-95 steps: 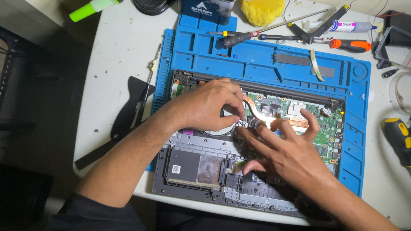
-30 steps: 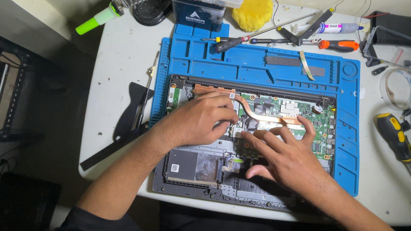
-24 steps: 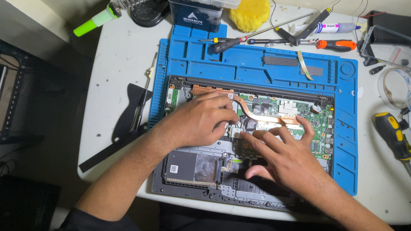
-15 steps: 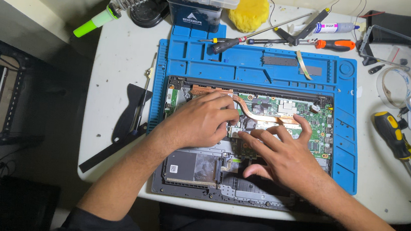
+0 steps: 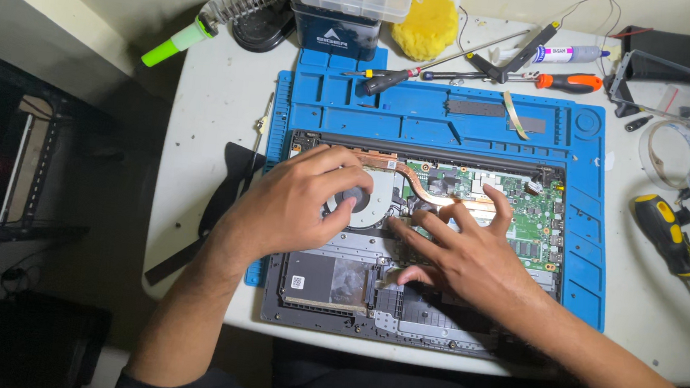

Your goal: The person is repairing a laptop by applying thermal paste to the CPU and GPU areas using a small spatula. They then place a thermal pad over the components and secure it with screws using a screwdriver.

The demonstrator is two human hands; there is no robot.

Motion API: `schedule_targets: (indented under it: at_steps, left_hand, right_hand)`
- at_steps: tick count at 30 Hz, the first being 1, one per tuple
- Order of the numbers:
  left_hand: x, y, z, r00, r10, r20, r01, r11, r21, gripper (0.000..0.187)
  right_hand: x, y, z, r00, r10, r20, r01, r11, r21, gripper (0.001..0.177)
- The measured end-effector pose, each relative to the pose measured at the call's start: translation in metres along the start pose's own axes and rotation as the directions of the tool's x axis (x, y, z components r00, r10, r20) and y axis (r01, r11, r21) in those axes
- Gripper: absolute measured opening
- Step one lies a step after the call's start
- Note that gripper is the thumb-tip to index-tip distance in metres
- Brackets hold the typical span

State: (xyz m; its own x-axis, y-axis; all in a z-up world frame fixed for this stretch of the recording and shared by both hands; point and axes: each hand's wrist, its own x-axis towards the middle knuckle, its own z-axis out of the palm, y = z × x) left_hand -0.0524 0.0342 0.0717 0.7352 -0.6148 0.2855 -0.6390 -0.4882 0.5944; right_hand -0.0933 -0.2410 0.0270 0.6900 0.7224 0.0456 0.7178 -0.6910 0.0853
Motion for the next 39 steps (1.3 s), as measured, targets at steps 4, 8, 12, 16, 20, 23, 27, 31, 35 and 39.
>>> schedule_targets:
  at_steps: [4, 8, 12, 16, 20, 23, 27, 31, 35, 39]
  left_hand:
    - [-0.026, 0.008, -0.01, 0.998, -0.042, -0.054, 0.043, 0.999, 0.013, 0.021]
    - [-0.046, 0.02, -0.011, 0.982, -0.114, -0.149, 0.123, 0.991, 0.048, 0.019]
    - [-0.065, 0.039, -0.005, 0.948, -0.18, -0.261, 0.215, 0.97, 0.114, 0.014]
    - [-0.092, 0.032, 0.027, 0.893, -0.211, -0.397, 0.272, 0.957, 0.102, 0.025]
    - [-0.106, 0.023, 0.057, 0.756, -0.307, -0.579, 0.365, 0.931, -0.018, 0.027]
    - [-0.116, 0.01, 0.075, 0.68, -0.355, -0.641, 0.379, 0.919, -0.107, 0.033]
    - [-0.122, -0.004, 0.081, 0.607, -0.385, -0.695, 0.359, 0.913, -0.193, 0.043]
    - [-0.125, -0.01, 0.084, 0.584, -0.406, -0.703, 0.336, 0.909, -0.246, 0.042]
    - [-0.121, -0.005, 0.082, 0.602, -0.388, -0.698, 0.308, 0.919, -0.246, 0.044]
    - [-0.118, -0.001, 0.08, 0.612, -0.378, -0.694, 0.302, 0.923, -0.237, 0.046]
  right_hand:
    - [0.002, 0.002, -0.001, 1.0, -0.007, 0.024, 0.008, 0.999, -0.039, 0.076]
    - [-0.003, 0.004, 0.002, 1.0, -0.009, -0.02, 0.01, 0.999, 0.033, 0.078]
    - [-0.021, 0.024, -0.014, 0.958, -0.033, -0.285, 0.041, 0.999, 0.024, 0.056]
    - [-0.045, 0.071, 0.004, 0.93, 0.236, -0.283, -0.084, 0.883, 0.462, 0.037]
    - [-0.037, 0.118, 0.008, 0.812, 0.547, -0.205, -0.409, 0.783, 0.469, 0.013]
    - [-0.015, 0.148, 0.021, 0.806, 0.565, -0.174, -0.457, 0.782, 0.423, 0.014]
    - [0.012, 0.173, 0.043, 0.817, 0.574, -0.053, -0.541, 0.795, 0.275, 0.029]
    - [0.017, 0.177, 0.041, 0.818, 0.574, -0.05, -0.543, 0.797, 0.263, 0.025]
    - [0.018, 0.176, 0.041, 0.83, 0.558, -0.006, -0.527, 0.789, 0.315, 0.027]
    - [0.02, 0.177, 0.041, 0.813, 0.581, 0.024, -0.549, 0.754, 0.361, 0.023]
